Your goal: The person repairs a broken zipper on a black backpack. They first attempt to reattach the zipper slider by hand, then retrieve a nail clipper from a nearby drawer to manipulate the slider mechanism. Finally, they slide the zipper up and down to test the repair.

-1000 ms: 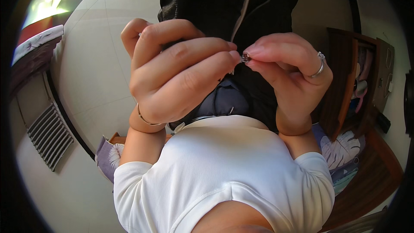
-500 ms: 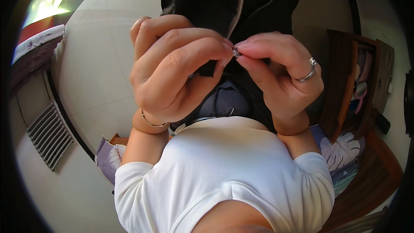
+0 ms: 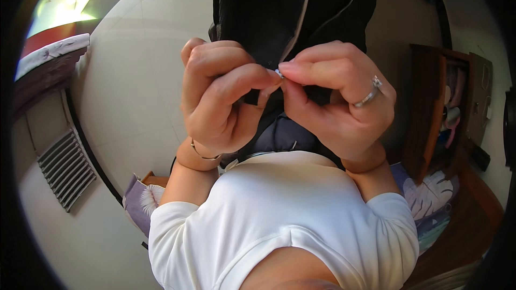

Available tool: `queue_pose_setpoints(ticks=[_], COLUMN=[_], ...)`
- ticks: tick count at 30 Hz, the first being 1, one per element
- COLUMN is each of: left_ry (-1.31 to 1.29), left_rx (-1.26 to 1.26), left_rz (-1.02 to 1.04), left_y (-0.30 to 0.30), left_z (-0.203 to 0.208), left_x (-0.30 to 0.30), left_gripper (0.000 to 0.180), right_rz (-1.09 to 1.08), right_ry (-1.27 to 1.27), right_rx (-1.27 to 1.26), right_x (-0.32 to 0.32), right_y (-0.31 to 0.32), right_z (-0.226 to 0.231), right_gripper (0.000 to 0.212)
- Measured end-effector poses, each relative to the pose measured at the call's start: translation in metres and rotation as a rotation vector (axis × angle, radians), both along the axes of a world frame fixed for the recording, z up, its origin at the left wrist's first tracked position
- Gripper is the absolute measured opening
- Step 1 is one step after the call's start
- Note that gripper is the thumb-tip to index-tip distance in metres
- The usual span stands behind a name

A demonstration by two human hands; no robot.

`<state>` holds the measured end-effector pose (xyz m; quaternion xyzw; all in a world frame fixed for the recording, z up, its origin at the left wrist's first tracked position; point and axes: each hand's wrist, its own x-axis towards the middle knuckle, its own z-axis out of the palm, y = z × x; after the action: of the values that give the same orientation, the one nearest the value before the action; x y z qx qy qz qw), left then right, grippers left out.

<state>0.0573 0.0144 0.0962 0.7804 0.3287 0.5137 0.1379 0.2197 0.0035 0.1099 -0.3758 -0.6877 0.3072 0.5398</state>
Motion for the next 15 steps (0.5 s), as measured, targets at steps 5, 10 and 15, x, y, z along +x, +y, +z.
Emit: queue_pose_setpoints(ticks=[5,10,15], left_ry=[-0.09,-0.144,-0.033], left_rx=[-0.039,-0.088,-0.022], left_rz=[-0.085,-0.113,-0.078], left_y=[0.001,0.002,0.006], left_z=[-0.002,-0.002,0.003], left_x=[-0.002,-0.002,0.0], left_gripper=[0.028,0.029,0.028], right_rz=[0.202,0.127,0.018], right_ry=[0.456,0.416,0.279], right_rx=[-0.336,-0.252,-0.177], right_x=[-0.003,-0.004,-0.005], right_y=[0.004,0.002,0.002], right_z=[-0.008,-0.013,-0.011], right_gripper=[0.017,0.016,0.017])
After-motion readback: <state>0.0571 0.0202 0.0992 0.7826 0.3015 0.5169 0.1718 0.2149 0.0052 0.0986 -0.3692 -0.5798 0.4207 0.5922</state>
